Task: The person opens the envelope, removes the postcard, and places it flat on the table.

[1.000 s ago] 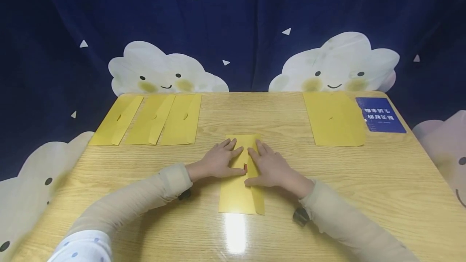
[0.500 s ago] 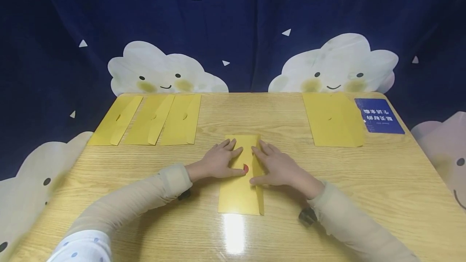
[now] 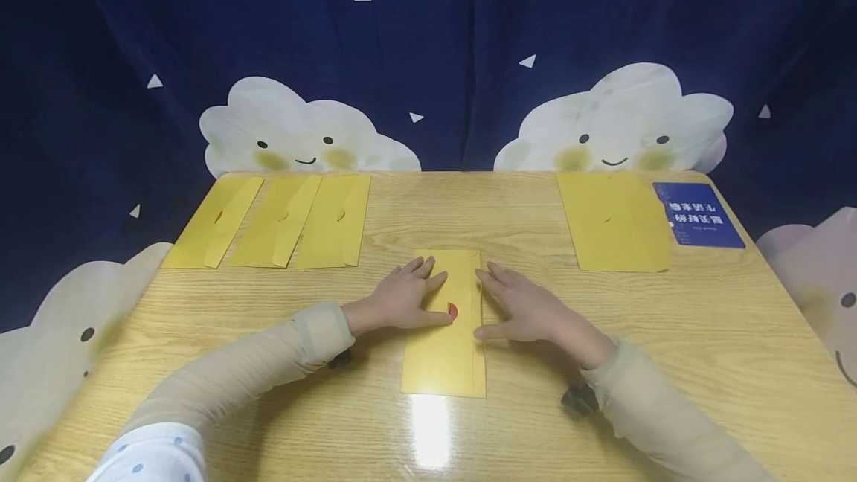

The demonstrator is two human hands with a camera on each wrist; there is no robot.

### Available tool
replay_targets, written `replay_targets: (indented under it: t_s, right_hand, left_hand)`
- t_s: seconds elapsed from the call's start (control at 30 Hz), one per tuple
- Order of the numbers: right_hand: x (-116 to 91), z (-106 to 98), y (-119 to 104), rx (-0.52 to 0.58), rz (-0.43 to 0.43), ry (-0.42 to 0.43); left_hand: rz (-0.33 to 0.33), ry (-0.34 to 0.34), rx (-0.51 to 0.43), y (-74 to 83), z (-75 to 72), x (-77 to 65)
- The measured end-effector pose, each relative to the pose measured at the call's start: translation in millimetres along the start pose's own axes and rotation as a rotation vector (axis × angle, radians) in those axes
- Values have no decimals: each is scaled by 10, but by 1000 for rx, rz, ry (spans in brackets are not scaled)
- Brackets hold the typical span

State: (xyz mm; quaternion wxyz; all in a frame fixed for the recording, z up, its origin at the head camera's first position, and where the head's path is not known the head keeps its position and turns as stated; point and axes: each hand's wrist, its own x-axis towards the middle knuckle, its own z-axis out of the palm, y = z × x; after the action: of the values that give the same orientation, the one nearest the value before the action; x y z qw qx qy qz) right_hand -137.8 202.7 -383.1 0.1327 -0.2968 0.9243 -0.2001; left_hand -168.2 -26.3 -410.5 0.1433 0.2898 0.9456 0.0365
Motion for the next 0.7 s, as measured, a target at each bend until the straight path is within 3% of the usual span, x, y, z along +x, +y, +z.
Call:
replay_targets:
  t_s: [0.7]
  right_hand:
    - [-101, -49, 119, -33, -11, 10]
  left_hand:
    - [-5, -8, -10, 8, -11, -4]
